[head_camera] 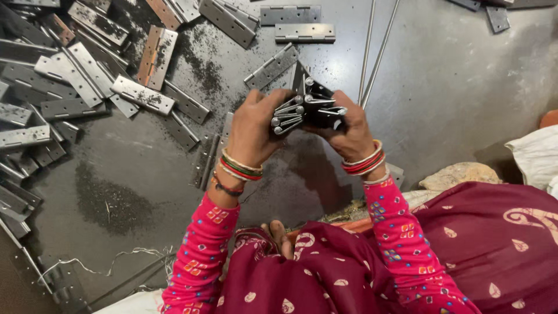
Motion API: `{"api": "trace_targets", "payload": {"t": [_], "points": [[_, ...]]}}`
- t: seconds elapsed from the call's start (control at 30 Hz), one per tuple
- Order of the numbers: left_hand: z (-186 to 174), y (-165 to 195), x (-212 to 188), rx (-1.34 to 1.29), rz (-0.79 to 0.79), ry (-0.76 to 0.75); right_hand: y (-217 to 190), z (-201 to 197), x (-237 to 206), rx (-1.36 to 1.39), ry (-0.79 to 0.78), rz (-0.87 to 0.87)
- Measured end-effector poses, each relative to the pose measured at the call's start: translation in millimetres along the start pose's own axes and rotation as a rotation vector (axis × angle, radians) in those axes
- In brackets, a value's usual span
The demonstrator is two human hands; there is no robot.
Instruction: The person sorts metal hinges by hand, picking them up from a large pile on the floor, gathering them into small stacks, and moving them aside.
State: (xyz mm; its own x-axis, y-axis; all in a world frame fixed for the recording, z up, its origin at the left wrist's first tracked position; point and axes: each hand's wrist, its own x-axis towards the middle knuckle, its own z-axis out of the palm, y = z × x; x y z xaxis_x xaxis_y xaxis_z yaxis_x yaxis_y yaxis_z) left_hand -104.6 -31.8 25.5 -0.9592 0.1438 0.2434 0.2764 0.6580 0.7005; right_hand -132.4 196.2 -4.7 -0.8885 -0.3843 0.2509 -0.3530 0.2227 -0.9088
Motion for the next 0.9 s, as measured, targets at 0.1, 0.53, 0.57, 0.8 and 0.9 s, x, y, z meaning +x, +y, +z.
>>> {"api": "trace_targets", "payload": {"t": [0.1,0.53,0.57,0.8,0.9], "points": [[-20.7,13.8,-3.1,0.044,0.046,-0.019,-20.2,-16.6,1.8,-0.161,0.047,-0.24],[40.9,-66.4,13.2,-0.047,-0.022,-0.196,57.6,21.7,-0.4,-0.1,-0.08,-0.013],[37.0,-59.5,16.4,-0.096,-0.049,-0.245,57.4,20.1,-3.7,0.064,-0.08,0.118],[24.8,33.4,43.3,0.209,-0.275,-0.427,52.9,34.3,-36.3,1.601,0.201,0.679],[36.3,70.4,38.4,0.283,-0.276,-0.412,62.6,40.6,-51.6,1.562,0.367,0.669]]}}
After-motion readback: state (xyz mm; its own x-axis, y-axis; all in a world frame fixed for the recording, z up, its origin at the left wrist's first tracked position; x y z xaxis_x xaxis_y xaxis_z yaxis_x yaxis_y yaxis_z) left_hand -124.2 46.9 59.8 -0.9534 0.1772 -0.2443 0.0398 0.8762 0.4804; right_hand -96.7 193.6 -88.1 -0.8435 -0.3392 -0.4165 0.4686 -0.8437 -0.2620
